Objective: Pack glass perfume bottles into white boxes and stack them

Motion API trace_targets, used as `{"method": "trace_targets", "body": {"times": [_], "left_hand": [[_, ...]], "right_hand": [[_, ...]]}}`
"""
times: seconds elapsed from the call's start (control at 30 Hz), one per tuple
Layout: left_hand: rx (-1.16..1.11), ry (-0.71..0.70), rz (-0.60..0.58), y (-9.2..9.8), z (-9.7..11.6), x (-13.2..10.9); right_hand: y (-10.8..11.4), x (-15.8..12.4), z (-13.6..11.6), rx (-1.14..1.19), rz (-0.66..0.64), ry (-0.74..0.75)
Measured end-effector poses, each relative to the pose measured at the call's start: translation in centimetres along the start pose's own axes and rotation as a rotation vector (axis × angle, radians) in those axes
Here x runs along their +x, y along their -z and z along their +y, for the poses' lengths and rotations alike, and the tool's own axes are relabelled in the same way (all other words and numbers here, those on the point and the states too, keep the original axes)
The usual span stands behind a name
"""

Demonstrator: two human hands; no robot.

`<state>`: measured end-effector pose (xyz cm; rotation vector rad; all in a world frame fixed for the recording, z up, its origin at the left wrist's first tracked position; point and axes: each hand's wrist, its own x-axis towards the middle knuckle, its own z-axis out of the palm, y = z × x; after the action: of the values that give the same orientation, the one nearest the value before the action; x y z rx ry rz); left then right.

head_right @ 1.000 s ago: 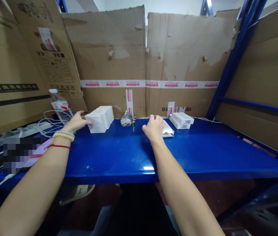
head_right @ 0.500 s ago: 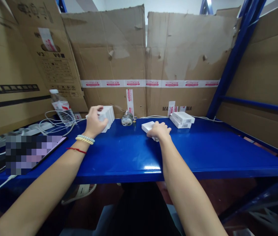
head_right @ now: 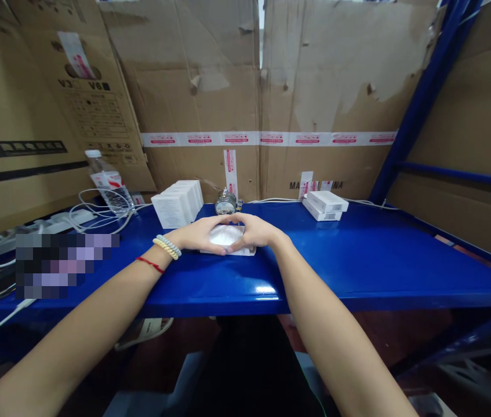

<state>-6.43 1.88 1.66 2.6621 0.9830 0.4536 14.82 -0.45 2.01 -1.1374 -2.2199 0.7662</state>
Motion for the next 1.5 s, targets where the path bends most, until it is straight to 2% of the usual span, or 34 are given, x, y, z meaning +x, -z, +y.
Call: {"method": "trace_targets", "body": {"times": [0.07, 0.17, 0.23, 0.3, 0.53, 0.67, 0.8, 0.93, 1.07, 1.23, 1.33, 1.4, 1.5], "left_hand": [[-0.010, 0.053, -0.001, 0.2, -0.2, -0.1], [0.019, 0.083, 0.109, 0.3, -0.6, -0.2], [0.025, 0.086, 0.157, 0.4, -0.8, -0.3], [0.020, 0.097, 0.183, 0.4, -1.0, -0.3], [-0.092, 0.019, 0.336, -0.4, -2.8, -0.3], [-0.098, -0.034, 0.328, -0.9, -3.1, -0.2], [-0.034, -0.133, 0.369, -1.1, -2.6, -0.1], [-0.009, -0.089, 0.376, -0.9, -2.0, 0.1], [-0.047, -0.114, 0.313, -0.9, -1.7, 0.2], [-0.045, -0.178, 0.299, -1.3, -1.4, 0.3], [-0.050, -0.163, 0.263, -1.5, -1.4, 0.4], [-0.043, -0.102, 0.270, -1.5, -1.5, 0.4], [-0.013, -0.028, 0.319, -1.4, -1.9, 0.3]], "right_hand": [[0.2, 0.3, 0.5, 0.110, 0.115, 0.042], [0.6, 0.9, 1.4, 0.268, 0.404, 0.041], [0.7, 1.1, 1.6, 0.346, 0.534, 0.012], [0.6, 1.1, 1.5, 0.408, 0.532, -0.013], [-0.1, 0.7, -0.1, 0.637, 0.291, -0.002], [-0.2, 0.4, -0.7, 0.737, 0.243, 0.056], [-0.2, 0.0, -1.1, 0.788, 0.188, 0.094], [-0.1, -0.4, -1.4, 0.820, 0.086, 0.114], [-0.2, -0.4, -1.4, 0.806, 0.066, 0.099], [-0.5, -0.1, -1.5, 0.665, 0.125, 0.072], [-0.4, 0.1, -1.4, 0.583, 0.218, 0.087], [-0.1, 0.3, -1.2, 0.496, 0.365, 0.084], [0.6, 0.2, -1.0, 0.274, 0.659, 0.027]]}}
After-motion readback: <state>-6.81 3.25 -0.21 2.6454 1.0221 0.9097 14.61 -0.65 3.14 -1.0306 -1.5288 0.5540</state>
